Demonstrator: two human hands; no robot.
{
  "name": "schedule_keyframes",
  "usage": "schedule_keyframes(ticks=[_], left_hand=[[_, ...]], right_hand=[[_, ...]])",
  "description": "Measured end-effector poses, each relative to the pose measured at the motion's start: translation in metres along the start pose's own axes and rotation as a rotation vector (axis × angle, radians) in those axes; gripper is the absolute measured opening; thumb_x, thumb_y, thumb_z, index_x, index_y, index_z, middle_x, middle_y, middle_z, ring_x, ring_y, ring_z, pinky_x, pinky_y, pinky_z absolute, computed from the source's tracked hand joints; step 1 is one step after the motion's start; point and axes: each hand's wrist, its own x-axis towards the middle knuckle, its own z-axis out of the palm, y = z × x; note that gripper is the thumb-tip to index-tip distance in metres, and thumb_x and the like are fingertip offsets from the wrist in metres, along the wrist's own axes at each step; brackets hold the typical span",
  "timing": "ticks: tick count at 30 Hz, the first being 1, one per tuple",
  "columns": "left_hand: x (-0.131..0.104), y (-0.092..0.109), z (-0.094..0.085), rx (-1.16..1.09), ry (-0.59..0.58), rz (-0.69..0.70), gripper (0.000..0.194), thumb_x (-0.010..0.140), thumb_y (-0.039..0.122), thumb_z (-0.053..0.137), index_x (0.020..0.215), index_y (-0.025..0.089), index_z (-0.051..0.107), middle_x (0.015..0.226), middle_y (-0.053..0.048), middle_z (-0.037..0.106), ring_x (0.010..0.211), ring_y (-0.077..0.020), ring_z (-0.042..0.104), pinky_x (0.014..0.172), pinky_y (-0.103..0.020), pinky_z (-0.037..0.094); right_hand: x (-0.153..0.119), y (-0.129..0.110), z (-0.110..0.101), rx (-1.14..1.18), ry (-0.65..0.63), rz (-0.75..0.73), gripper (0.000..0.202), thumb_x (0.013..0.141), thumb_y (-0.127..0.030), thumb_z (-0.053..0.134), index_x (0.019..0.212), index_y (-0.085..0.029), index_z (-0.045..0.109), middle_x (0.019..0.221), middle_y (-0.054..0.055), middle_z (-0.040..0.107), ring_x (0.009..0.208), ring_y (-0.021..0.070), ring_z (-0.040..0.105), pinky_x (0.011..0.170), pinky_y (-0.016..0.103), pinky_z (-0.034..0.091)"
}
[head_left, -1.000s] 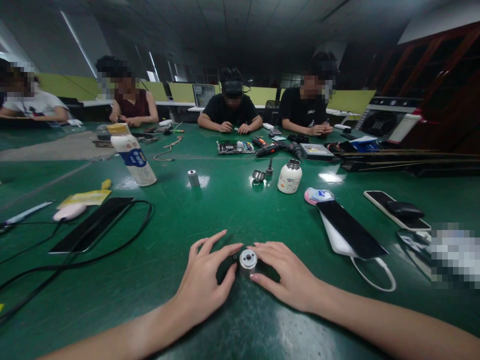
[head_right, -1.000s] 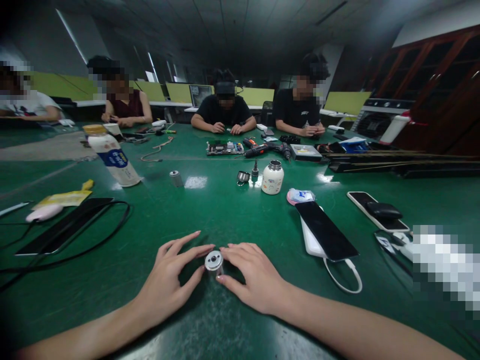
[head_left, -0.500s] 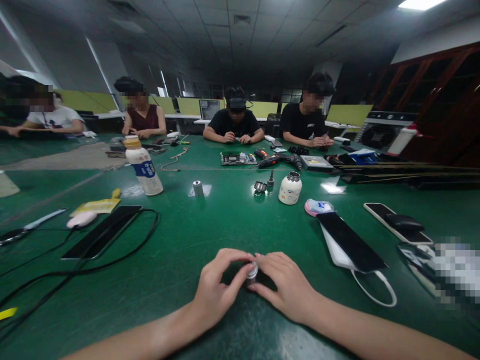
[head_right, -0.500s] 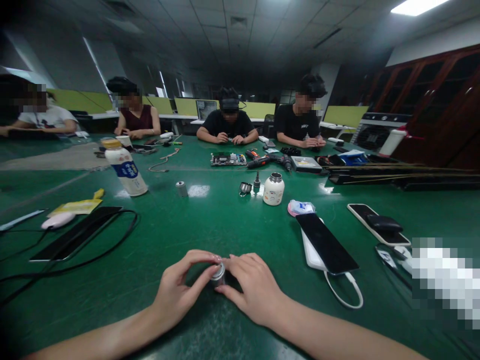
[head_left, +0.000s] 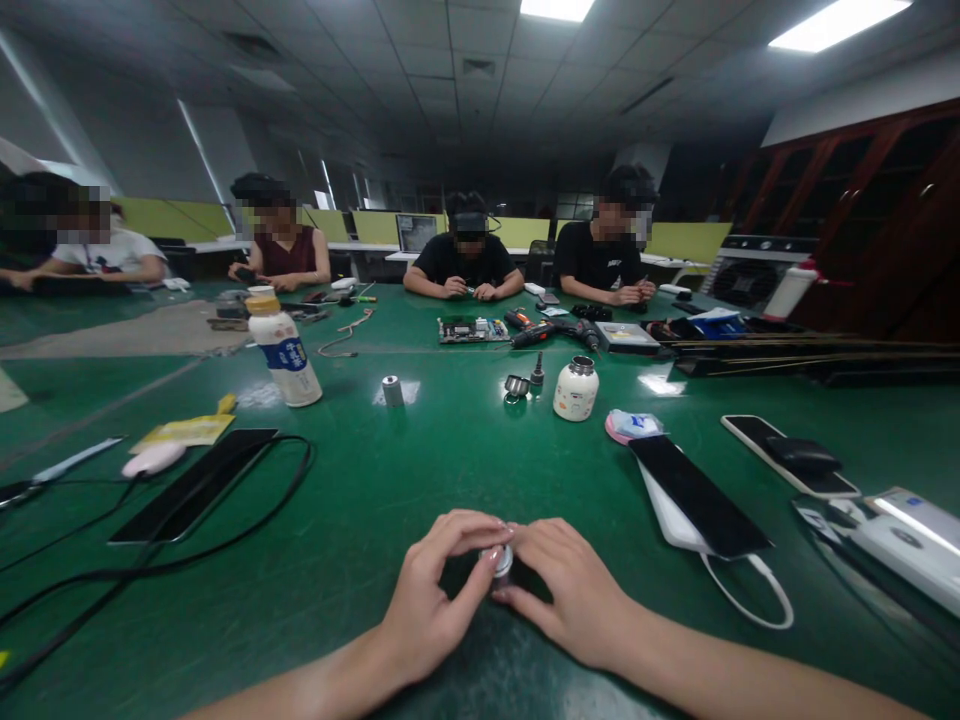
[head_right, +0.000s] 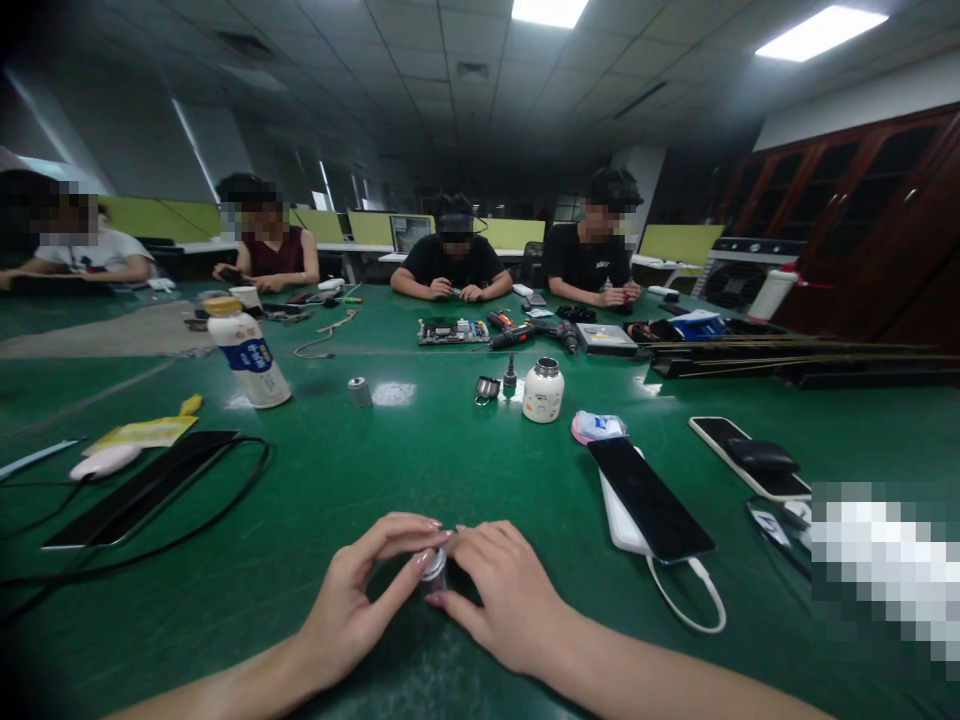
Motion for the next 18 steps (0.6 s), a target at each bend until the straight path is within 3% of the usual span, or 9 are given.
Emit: schedule_keyframes(ticks=[4, 8, 10, 15, 18], left_hand=[[0.001, 0.0, -0.003, 0.132, 0.054, 0.026, 0.023, 0.086, 0.017, 0.059, 0.108, 0.021, 0.064, 0.114, -0.01, 0.067, 0.112, -0.0242, 0.058, 0.095, -0.043, 0.05], [0.004, 0.001, -0.003, 0.231, 0.065, -0.027, 0.007, 0.083, 0.021, 0.063, 0.087, 0.023, 0.069, 0.116, -0.009, 0.065, 0.112, -0.0274, 0.055, 0.094, -0.048, 0.046], [0.005, 0.001, -0.003, 0.231, 0.043, -0.036, 0.01, 0.085, 0.022, 0.062, 0.081, 0.024, 0.071, 0.113, -0.008, 0.066, 0.11, -0.0268, 0.054, 0.094, -0.048, 0.046], [0.006, -0.004, -0.01, 0.299, 0.116, 0.013, 0.013, 0.087, 0.028, 0.063, 0.09, 0.03, 0.075, 0.11, -0.005, 0.067, 0.11, -0.026, 0.051, 0.096, -0.048, 0.042], [0.002, -0.013, -0.014, 0.478, 0.156, -0.049, 0.013, 0.086, 0.032, 0.065, 0.093, 0.034, 0.077, 0.112, -0.005, 0.067, 0.112, -0.0297, 0.047, 0.094, -0.054, 0.039]], right_hand=[[0.001, -0.002, -0.002, 0.004, 0.011, -0.007, 0.032, 0.088, -0.036, 0.064, 0.115, -0.02, 0.059, 0.117, 0.008, 0.067, 0.105, 0.0237, 0.061, 0.091, 0.039, 0.044], [0.0, -0.001, -0.001, -0.023, 0.019, -0.006, 0.038, 0.085, -0.042, 0.067, 0.115, -0.019, 0.059, 0.116, 0.008, 0.068, 0.104, 0.0248, 0.062, 0.09, 0.04, 0.045], [0.0, 0.0, 0.0, -0.032, 0.031, -0.004, 0.036, 0.087, -0.041, 0.065, 0.114, -0.018, 0.06, 0.116, 0.008, 0.069, 0.104, 0.0245, 0.063, 0.091, 0.04, 0.045], [0.0, 0.001, 0.001, -0.037, 0.051, -0.005, 0.035, 0.089, -0.043, 0.062, 0.113, -0.018, 0.061, 0.113, 0.01, 0.07, 0.102, 0.0247, 0.064, 0.091, 0.041, 0.045], [-0.001, 0.002, -0.001, -0.035, 0.065, -0.008, 0.037, 0.089, -0.043, 0.062, 0.117, -0.018, 0.06, 0.118, 0.01, 0.068, 0.105, 0.0244, 0.064, 0.095, 0.043, 0.044]])
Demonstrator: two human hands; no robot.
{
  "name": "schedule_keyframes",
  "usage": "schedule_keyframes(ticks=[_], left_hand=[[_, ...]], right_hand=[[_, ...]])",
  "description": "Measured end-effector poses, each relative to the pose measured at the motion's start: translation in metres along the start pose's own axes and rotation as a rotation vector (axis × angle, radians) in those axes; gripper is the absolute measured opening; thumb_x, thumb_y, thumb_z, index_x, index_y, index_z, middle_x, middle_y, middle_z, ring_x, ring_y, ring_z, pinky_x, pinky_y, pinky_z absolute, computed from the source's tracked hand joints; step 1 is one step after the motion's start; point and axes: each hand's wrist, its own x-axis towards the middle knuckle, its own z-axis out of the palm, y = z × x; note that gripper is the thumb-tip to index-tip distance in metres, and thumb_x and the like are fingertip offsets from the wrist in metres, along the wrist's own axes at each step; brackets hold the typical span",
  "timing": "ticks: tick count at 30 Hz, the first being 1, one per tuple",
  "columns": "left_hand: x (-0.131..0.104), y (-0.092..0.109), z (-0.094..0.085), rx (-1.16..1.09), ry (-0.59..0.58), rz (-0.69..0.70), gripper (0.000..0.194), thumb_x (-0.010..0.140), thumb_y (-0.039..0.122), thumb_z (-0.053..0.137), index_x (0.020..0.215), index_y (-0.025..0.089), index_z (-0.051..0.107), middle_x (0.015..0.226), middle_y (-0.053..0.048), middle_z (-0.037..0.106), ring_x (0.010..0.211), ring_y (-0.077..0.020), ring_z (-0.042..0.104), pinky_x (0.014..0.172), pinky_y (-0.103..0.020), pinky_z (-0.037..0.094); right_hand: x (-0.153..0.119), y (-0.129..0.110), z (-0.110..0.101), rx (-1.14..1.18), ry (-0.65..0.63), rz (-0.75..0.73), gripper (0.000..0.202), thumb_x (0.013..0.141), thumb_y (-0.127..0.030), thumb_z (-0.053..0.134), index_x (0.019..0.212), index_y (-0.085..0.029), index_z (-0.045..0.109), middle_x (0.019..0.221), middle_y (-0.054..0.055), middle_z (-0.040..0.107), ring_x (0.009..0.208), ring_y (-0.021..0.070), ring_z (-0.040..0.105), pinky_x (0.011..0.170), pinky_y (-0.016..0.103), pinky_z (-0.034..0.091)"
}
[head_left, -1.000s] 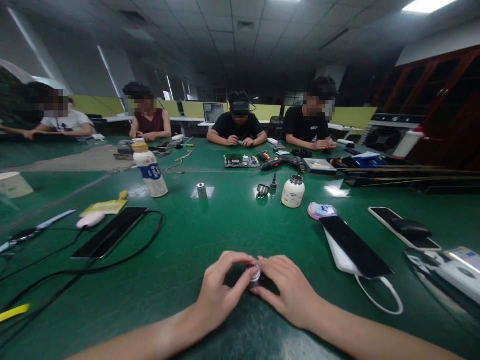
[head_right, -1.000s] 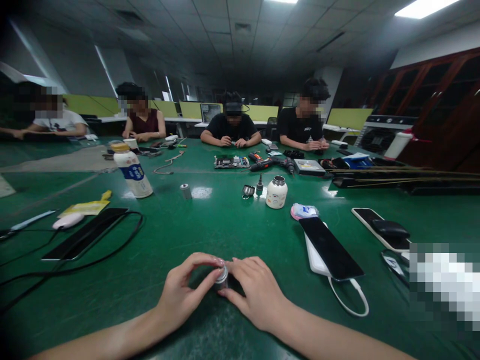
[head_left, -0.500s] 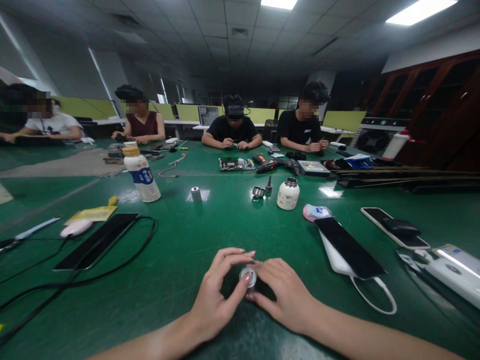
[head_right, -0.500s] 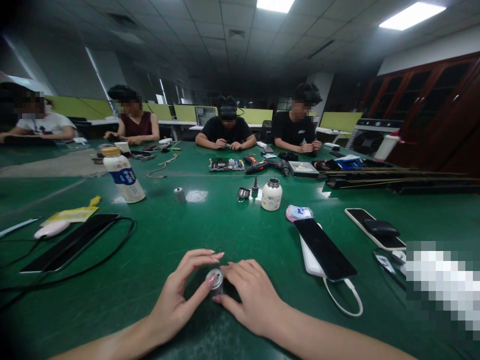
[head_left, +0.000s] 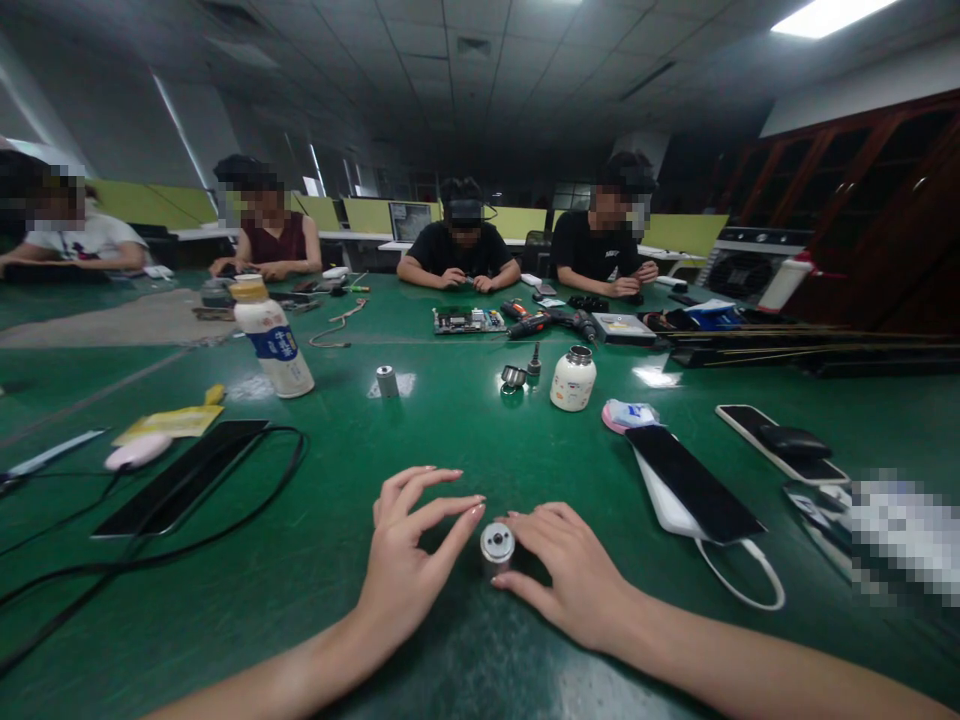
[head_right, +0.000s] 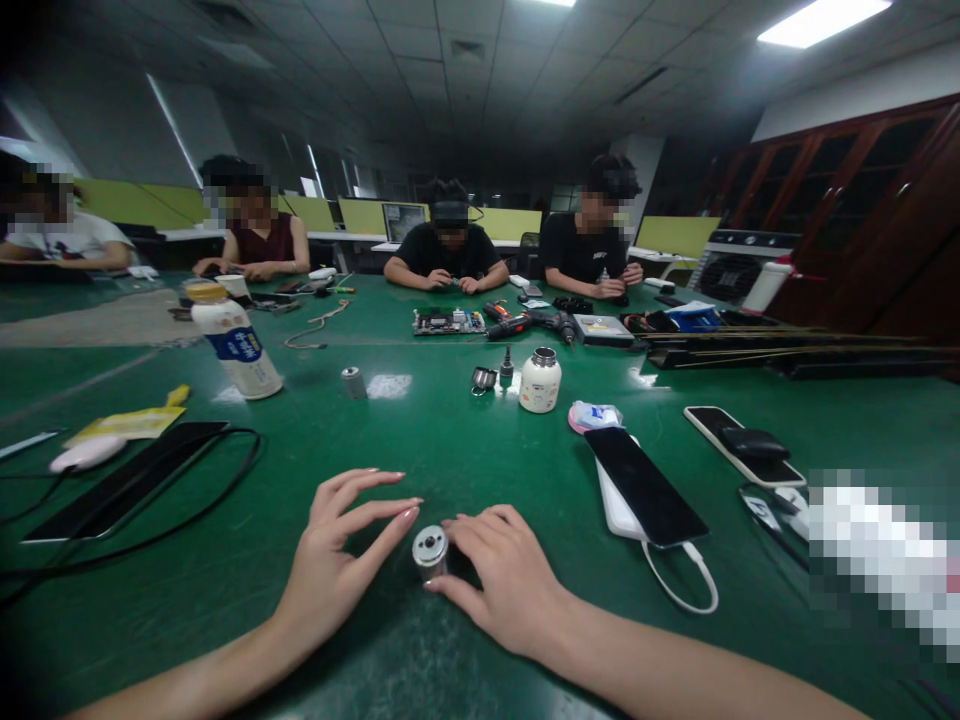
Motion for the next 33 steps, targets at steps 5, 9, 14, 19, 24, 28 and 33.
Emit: schedule_keyframes(ticks=[5, 9, 14, 19, 24, 28, 33], left_hand=[[-0.006, -0.016, 0.003, 0.247, -0.193, -0.045, 0.01, 0.08, 0.037, 0.072, 0.087, 0.042, 0.077, 0.122, -0.003, 0.065, 0.114, -0.0365, 0.045, 0.085, -0.058, 0.038], [-0.002, -0.014, 0.002, 0.18, -0.131, -0.054, 0.013, 0.082, 0.036, 0.07, 0.092, 0.041, 0.077, 0.105, -0.003, 0.07, 0.105, -0.0314, 0.049, 0.086, -0.054, 0.04], [0.006, 0.002, 0.004, -0.086, -0.008, 0.058, 0.014, 0.086, 0.034, 0.065, 0.096, 0.035, 0.076, 0.1, -0.004, 0.069, 0.109, -0.027, 0.049, 0.095, -0.048, 0.042], [0.003, 0.01, 0.006, -0.161, -0.115, 0.091, 0.014, 0.087, 0.03, 0.065, 0.096, 0.034, 0.075, 0.102, -0.003, 0.069, 0.11, -0.0266, 0.049, 0.095, -0.048, 0.043], [0.001, 0.008, 0.003, -0.176, -0.207, 0.126, 0.024, 0.092, 0.025, 0.056, 0.109, 0.033, 0.071, 0.112, -0.004, 0.068, 0.112, -0.0247, 0.051, 0.097, -0.045, 0.044], [-0.004, 0.006, 0.002, -0.114, -0.26, 0.096, 0.051, 0.085, 0.033, 0.064, 0.134, 0.027, 0.053, 0.126, -0.009, 0.062, 0.116, -0.0279, 0.051, 0.097, -0.046, 0.045], [-0.008, 0.003, 0.006, -0.048, -0.332, 0.117, 0.033, 0.082, 0.033, 0.068, 0.115, 0.027, 0.067, 0.12, -0.007, 0.067, 0.117, -0.0294, 0.055, 0.095, -0.046, 0.045]], right_hand=[[-0.002, 0.004, -0.001, 0.02, 0.001, 0.023, 0.037, 0.09, -0.042, 0.061, 0.119, -0.02, 0.061, 0.12, 0.009, 0.068, 0.108, 0.0241, 0.063, 0.095, 0.041, 0.045], [-0.002, 0.004, -0.001, 0.027, 0.005, 0.025, 0.035, 0.089, -0.04, 0.062, 0.118, -0.019, 0.061, 0.119, 0.009, 0.068, 0.107, 0.0241, 0.063, 0.094, 0.041, 0.046], [0.001, 0.002, -0.002, 0.017, 0.005, 0.013, 0.03, 0.09, -0.037, 0.062, 0.113, -0.019, 0.062, 0.116, 0.009, 0.069, 0.101, 0.0244, 0.063, 0.091, 0.042, 0.047], [0.002, 0.001, -0.002, 0.017, -0.005, 0.016, 0.025, 0.09, -0.036, 0.061, 0.109, -0.019, 0.061, 0.114, 0.008, 0.069, 0.1, 0.0232, 0.062, 0.089, 0.04, 0.047], [0.001, 0.0, -0.003, 0.049, -0.001, 0.013, 0.026, 0.089, -0.034, 0.06, 0.112, -0.02, 0.06, 0.114, 0.008, 0.068, 0.101, 0.0233, 0.062, 0.09, 0.04, 0.046], [-0.001, 0.0, -0.008, 0.096, 0.102, -0.032, 0.051, 0.081, -0.024, 0.06, 0.13, -0.02, 0.048, 0.124, 0.01, 0.063, 0.112, 0.0239, 0.059, 0.098, 0.042, 0.044], [-0.002, 0.001, -0.01, 0.029, 0.105, -0.222, 0.065, 0.08, -0.018, 0.052, 0.142, -0.021, 0.036, 0.145, 0.011, 0.047, 0.13, 0.0244, 0.047, 0.108, 0.045, 0.036]])
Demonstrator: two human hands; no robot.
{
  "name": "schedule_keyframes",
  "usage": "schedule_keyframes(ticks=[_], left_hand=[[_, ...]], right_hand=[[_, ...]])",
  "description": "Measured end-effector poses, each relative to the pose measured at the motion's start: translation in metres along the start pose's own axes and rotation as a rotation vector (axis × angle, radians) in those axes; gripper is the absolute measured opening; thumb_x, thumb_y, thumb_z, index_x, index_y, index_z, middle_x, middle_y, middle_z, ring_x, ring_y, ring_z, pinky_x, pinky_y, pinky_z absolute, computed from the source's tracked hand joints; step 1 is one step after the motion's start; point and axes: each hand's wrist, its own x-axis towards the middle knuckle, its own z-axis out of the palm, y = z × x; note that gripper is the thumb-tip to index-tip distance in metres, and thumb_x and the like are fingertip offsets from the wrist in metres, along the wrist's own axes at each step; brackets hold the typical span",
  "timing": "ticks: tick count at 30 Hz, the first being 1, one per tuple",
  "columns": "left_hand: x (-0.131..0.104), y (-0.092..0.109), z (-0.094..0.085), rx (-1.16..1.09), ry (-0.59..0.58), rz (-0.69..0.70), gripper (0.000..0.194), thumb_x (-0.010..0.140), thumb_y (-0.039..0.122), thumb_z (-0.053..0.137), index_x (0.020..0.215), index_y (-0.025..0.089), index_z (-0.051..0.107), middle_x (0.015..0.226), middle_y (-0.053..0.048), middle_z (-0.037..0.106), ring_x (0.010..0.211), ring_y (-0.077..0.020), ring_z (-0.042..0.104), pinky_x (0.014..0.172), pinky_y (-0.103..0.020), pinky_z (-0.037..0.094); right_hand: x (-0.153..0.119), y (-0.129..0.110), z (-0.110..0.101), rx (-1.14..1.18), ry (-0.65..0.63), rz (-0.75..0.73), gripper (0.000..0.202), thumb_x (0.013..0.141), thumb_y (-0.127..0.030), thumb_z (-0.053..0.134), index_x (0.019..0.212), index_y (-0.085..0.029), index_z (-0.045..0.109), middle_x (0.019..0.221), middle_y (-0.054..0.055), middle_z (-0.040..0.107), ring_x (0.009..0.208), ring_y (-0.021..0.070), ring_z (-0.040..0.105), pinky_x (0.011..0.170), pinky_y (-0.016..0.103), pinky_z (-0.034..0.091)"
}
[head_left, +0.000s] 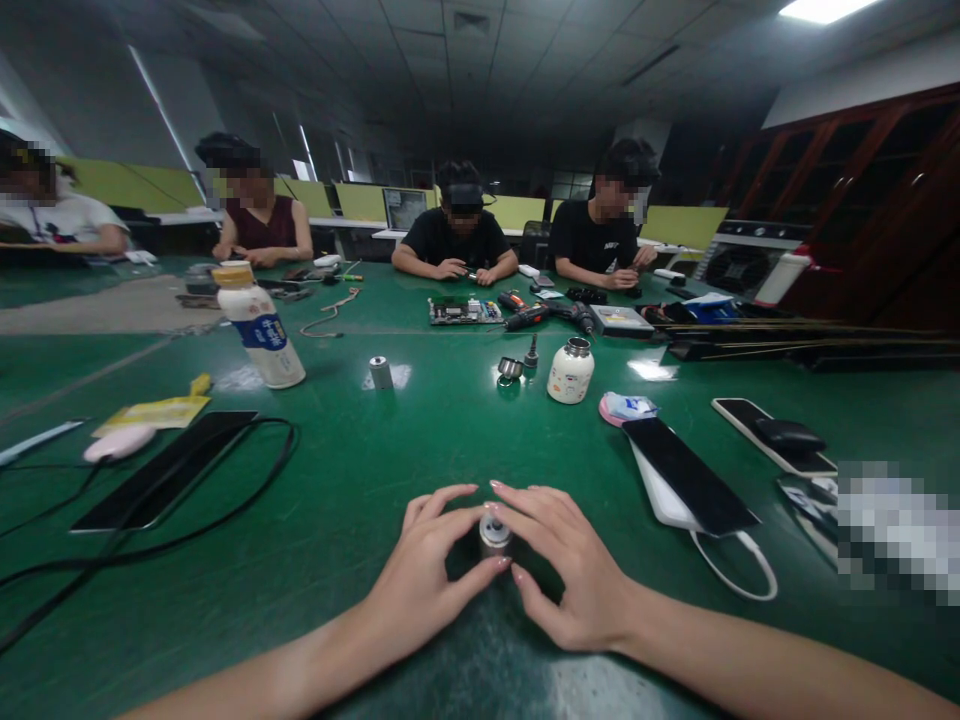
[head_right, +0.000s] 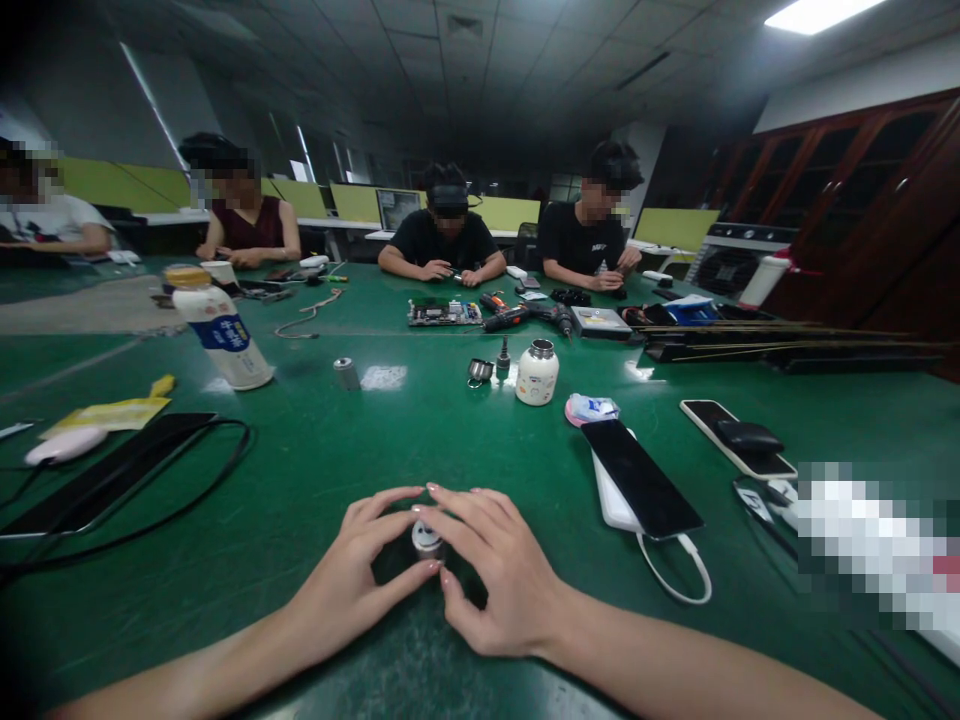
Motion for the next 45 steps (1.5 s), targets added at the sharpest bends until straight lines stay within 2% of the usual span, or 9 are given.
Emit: schedule_keyframes(ticks=[2, 6, 18, 23, 29, 34, 37, 41, 45], left_hand=[[0.001, 0.0, 0.001, -0.004, -0.015, 0.008, 0.03, 0.083, 0.031, 0.068, 0.113, 0.028, 0.068, 0.12, -0.007, 0.067, 0.116, -0.0282, 0.056, 0.094, -0.045, 0.046], [0.002, -0.001, 0.002, -0.015, -0.007, 0.012, 0.033, 0.083, 0.03, 0.069, 0.116, 0.028, 0.066, 0.12, -0.007, 0.068, 0.115, -0.0274, 0.058, 0.093, -0.044, 0.046], [0.0, -0.002, 0.001, -0.005, -0.026, 0.017, 0.035, 0.084, 0.031, 0.068, 0.119, 0.028, 0.064, 0.12, -0.007, 0.068, 0.117, -0.0279, 0.057, 0.095, -0.045, 0.046], [-0.001, -0.002, 0.002, 0.0, -0.027, -0.007, 0.034, 0.084, 0.031, 0.068, 0.118, 0.026, 0.064, 0.122, -0.007, 0.067, 0.117, -0.0277, 0.057, 0.094, -0.045, 0.046], [0.0, 0.0, 0.0, -0.006, -0.043, -0.006, 0.033, 0.085, 0.032, 0.066, 0.118, 0.027, 0.065, 0.121, -0.007, 0.067, 0.118, -0.028, 0.056, 0.096, -0.046, 0.045], [0.0, 0.0, 0.001, -0.011, -0.039, -0.008, 0.033, 0.085, 0.031, 0.066, 0.118, 0.029, 0.064, 0.12, -0.006, 0.068, 0.118, -0.0282, 0.055, 0.096, -0.047, 0.045], [-0.002, -0.001, 0.003, -0.018, 0.015, -0.045, 0.033, 0.085, 0.031, 0.066, 0.118, 0.027, 0.064, 0.12, -0.007, 0.067, 0.116, -0.0279, 0.057, 0.096, -0.046, 0.047], [-0.003, -0.004, 0.005, -0.044, 0.114, -0.16, 0.031, 0.085, 0.029, 0.064, 0.115, 0.023, 0.065, 0.112, -0.008, 0.068, 0.111, -0.0268, 0.059, 0.093, -0.044, 0.051], [-0.002, -0.007, 0.006, -0.057, 0.163, -0.213, 0.029, 0.086, 0.032, 0.061, 0.113, 0.021, 0.066, 0.112, -0.009, 0.067, 0.107, -0.026, 0.061, 0.092, -0.043, 0.052]], right_hand=[[0.0, 0.0, 0.0, -0.011, -0.022, -0.043, 0.061, 0.081, -0.017, 0.051, 0.141, -0.023, 0.038, 0.147, 0.01, 0.045, 0.133, 0.0238, 0.044, 0.108, 0.045, 0.036], [0.001, 0.0, 0.001, -0.017, -0.016, -0.063, 0.055, 0.084, -0.016, 0.052, 0.138, -0.024, 0.044, 0.142, 0.007, 0.051, 0.133, 0.0217, 0.044, 0.109, 0.043, 0.036], [0.0, 0.0, 0.001, 0.055, 0.058, -0.08, 0.054, 0.089, -0.014, 0.048, 0.142, -0.02, 0.039, 0.136, 0.01, 0.057, 0.128, 0.0208, 0.05, 0.106, 0.042, 0.041], [0.0, 0.002, 0.004, 0.041, 0.053, -0.091, 0.048, 0.09, -0.016, 0.05, 0.138, -0.022, 0.046, 0.136, 0.01, 0.057, 0.127, 0.0206, 0.05, 0.106, 0.043, 0.041], [0.001, 0.002, 0.004, 0.06, 0.009, -0.071, 0.049, 0.092, -0.016, 0.048, 0.14, -0.023, 0.043, 0.138, 0.008, 0.055, 0.131, 0.0204, 0.046, 0.108, 0.044, 0.039], [0.0, 0.003, 0.004, 0.101, 0.08, -0.061, 0.05, 0.092, -0.015, 0.047, 0.142, -0.024, 0.041, 0.14, 0.009, 0.053, 0.13, 0.02, 0.047, 0.108, 0.044, 0.039], [-0.004, 0.001, 0.003, 0.059, 0.101, 0.015, 0.052, 0.093, -0.016, 0.046, 0.143, -0.025, 0.039, 0.143, 0.009, 0.05, 0.131, 0.0207, 0.047, 0.107, 0.045, 0.04], [-0.01, -0.008, 0.002, -0.076, -0.033, 0.181, 0.051, 0.092, -0.02, 0.049, 0.142, -0.025, 0.042, 0.144, 0.007, 0.05, 0.132, 0.0236, 0.046, 0.108, 0.048, 0.04], [-0.015, -0.017, 0.005, -0.176, -0.184, 0.27, 0.045, 0.091, -0.029, 0.052, 0.136, -0.026, 0.052, 0.14, 0.003, 0.054, 0.131, 0.026, 0.047, 0.11, 0.052, 0.038]])
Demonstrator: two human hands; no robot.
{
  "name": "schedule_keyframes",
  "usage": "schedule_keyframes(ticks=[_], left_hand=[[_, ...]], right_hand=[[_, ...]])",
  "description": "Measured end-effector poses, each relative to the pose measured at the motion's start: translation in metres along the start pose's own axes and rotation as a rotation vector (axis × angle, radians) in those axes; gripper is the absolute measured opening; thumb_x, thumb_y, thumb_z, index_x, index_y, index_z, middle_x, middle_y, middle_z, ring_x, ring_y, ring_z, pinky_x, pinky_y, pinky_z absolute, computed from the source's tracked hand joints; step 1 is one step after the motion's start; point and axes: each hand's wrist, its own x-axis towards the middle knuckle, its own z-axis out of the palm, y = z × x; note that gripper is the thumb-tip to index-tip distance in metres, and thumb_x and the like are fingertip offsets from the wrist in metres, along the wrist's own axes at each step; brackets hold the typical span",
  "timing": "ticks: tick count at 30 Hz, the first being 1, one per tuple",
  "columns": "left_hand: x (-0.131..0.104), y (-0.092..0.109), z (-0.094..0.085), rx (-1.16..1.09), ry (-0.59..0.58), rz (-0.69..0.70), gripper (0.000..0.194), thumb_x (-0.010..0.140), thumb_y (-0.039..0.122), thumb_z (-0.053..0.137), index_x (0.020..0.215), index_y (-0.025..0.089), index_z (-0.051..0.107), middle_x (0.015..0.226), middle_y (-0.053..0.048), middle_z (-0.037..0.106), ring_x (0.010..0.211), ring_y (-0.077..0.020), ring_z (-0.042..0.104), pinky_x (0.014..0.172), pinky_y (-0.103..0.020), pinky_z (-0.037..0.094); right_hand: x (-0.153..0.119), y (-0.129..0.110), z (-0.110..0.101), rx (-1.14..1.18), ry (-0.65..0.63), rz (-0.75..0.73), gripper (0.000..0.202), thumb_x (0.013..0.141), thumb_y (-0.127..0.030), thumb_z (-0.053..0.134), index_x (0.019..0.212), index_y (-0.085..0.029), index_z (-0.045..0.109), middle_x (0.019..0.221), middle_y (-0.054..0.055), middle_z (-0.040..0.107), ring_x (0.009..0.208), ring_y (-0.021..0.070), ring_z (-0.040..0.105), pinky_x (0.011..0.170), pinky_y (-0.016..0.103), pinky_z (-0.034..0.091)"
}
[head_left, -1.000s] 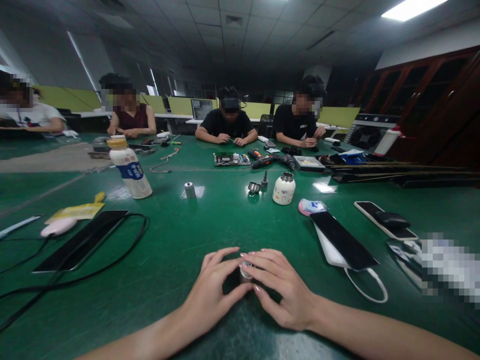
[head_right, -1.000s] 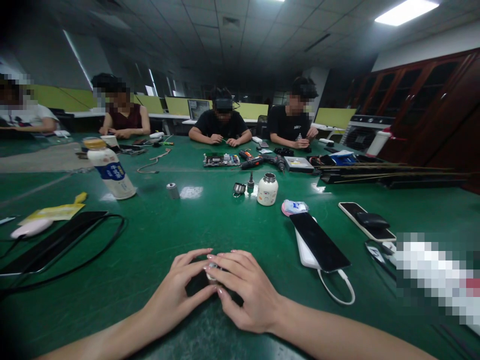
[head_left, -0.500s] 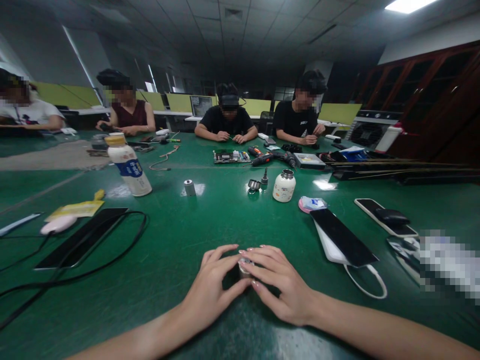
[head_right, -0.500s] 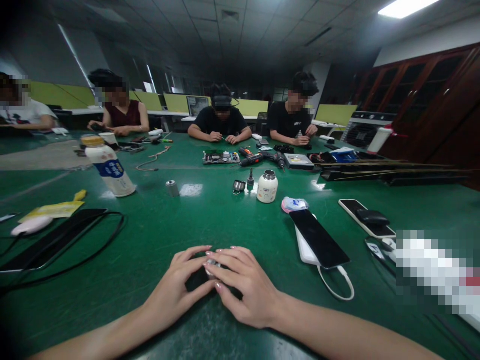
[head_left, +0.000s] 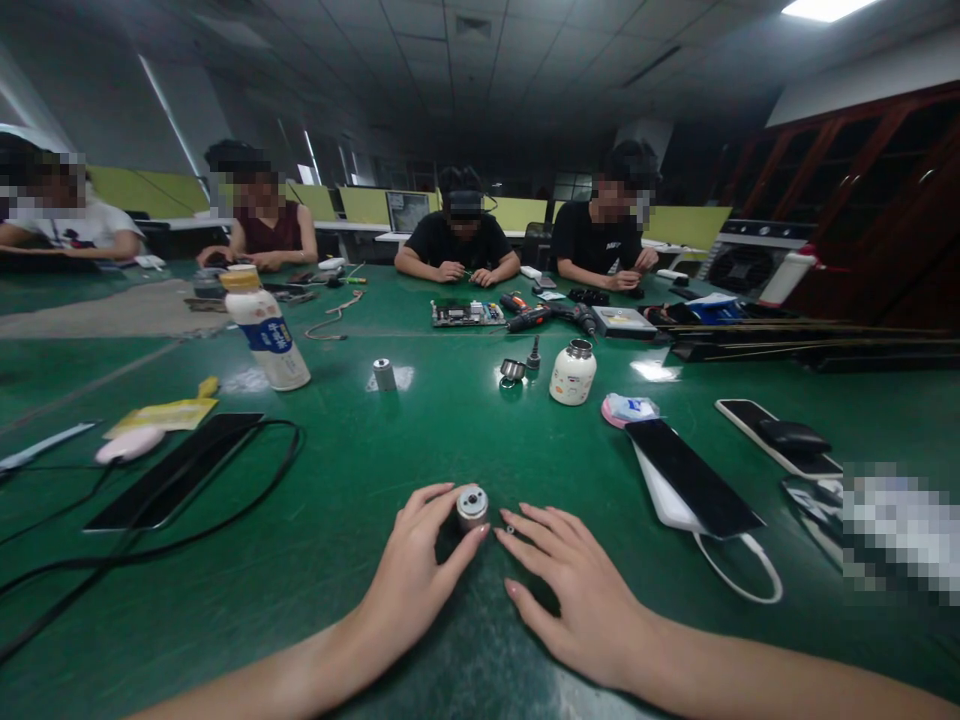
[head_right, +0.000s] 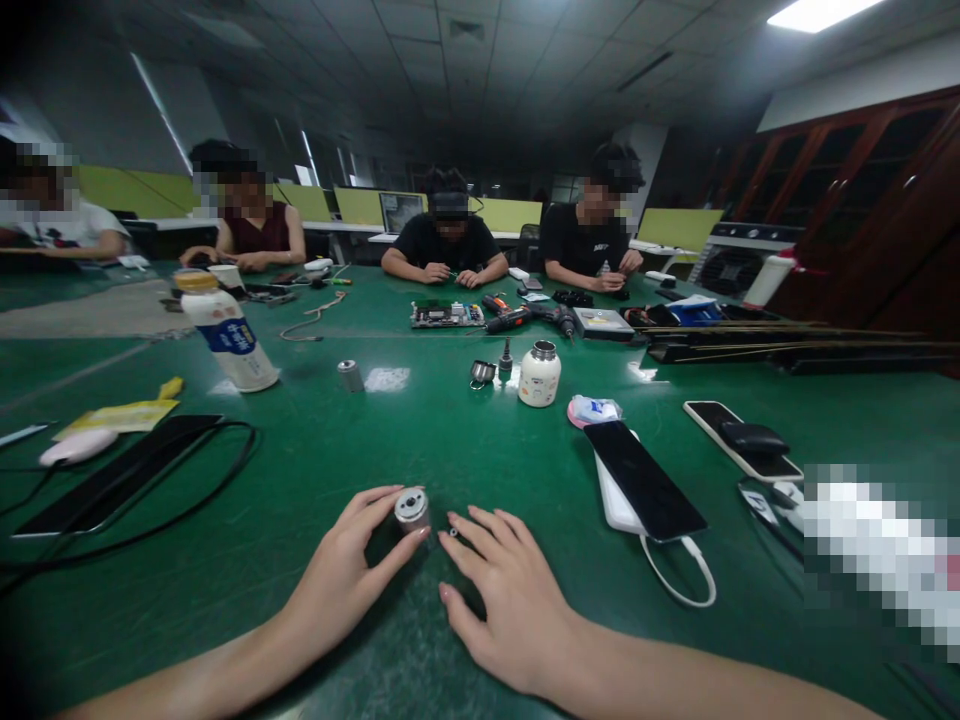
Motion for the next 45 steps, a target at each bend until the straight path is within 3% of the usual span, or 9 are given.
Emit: schedule_keyframes(ticks=[5, 11, 16, 20, 36, 41, 45], left_hand=[[0.001, -0.001, 0.001, -0.003, -0.018, -0.011, 0.03, 0.086, 0.033, 0.061, 0.114, 0.022, 0.065, 0.114, -0.009, 0.066, 0.108, -0.0262, 0.06, 0.095, -0.045, 0.05], [0.001, -0.001, 0.002, -0.013, -0.026, -0.018, 0.03, 0.086, 0.032, 0.062, 0.114, 0.023, 0.065, 0.114, -0.008, 0.066, 0.108, -0.0259, 0.06, 0.095, -0.047, 0.049], [0.002, 0.001, 0.001, -0.046, -0.075, -0.003, 0.031, 0.085, 0.031, 0.065, 0.115, 0.023, 0.066, 0.114, -0.008, 0.067, 0.108, -0.0256, 0.06, 0.095, -0.045, 0.05], [0.002, 0.005, 0.001, -0.079, -0.126, 0.018, 0.033, 0.084, 0.029, 0.066, 0.117, 0.024, 0.066, 0.118, -0.008, 0.066, 0.112, -0.0263, 0.059, 0.097, -0.046, 0.048], [0.003, 0.008, 0.001, -0.109, -0.148, 0.03, 0.03, 0.084, 0.026, 0.064, 0.114, 0.026, 0.066, 0.117, -0.008, 0.068, 0.113, -0.027, 0.059, 0.097, -0.047, 0.048], [0.003, 0.01, -0.006, -0.275, -0.107, -0.005, 0.041, 0.086, 0.027, 0.057, 0.127, 0.022, 0.055, 0.124, -0.01, 0.064, 0.113, -0.0241, 0.06, 0.099, -0.043, 0.047], [0.01, 0.013, -0.013, -0.392, -0.084, -0.074, 0.028, 0.091, 0.033, 0.051, 0.114, 0.022, 0.064, 0.117, -0.008, 0.068, 0.107, -0.023, 0.062, 0.095, -0.038, 0.05]], right_hand=[[-0.004, -0.004, 0.004, -0.073, -0.005, 0.028, 0.044, 0.093, -0.029, 0.05, 0.136, -0.025, 0.052, 0.146, 0.003, 0.047, 0.135, 0.0257, 0.043, 0.111, 0.052, 0.037], [-0.003, -0.002, 0.003, -0.086, 0.028, -0.019, 0.046, 0.093, -0.029, 0.049, 0.139, -0.023, 0.047, 0.144, 0.005, 0.049, 0.133, 0.0244, 0.046, 0.11, 0.051, 0.038], [0.009, 0.004, -0.002, -0.039, 0.203, -0.162, 0.054, 0.092, -0.022, 0.047, 0.144, -0.017, 0.037, 0.149, 0.01, 0.043, 0.138, 0.0224, 0.039, 0.112, 0.049, 0.035], [0.019, 0.007, -0.002, 0.019, 0.314, -0.251, 0.053, 0.09, -0.021, 0.047, 0.143, -0.015, 0.038, 0.147, 0.012, 0.045, 0.138, 0.0221, 0.038, 0.113, 0.047, 0.034], [0.021, -0.004, 0.002, 0.073, 0.165, -0.243, 0.055, 0.088, -0.024, 0.052, 0.14, -0.014, 0.038, 0.145, 0.015, 0.046, 0.138, 0.0218, 0.038, 0.112, 0.044, 0.036], [0.02, -0.002, 0.003, 0.105, 0.154, -0.225, 0.055, 0.087, -0.023, 0.052, 0.14, -0.016, 0.037, 0.147, 0.015, 0.043, 0.139, 0.0231, 0.036, 0.111, 0.045, 0.036], [0.016, -0.002, 0.002, 0.089, 0.117, -0.189, 0.057, 0.089, -0.024, 0.053, 0.143, -0.022, 0.035, 0.151, 0.014, 0.035, 0.136, 0.0244, 0.04, 0.108, 0.046, 0.04]])
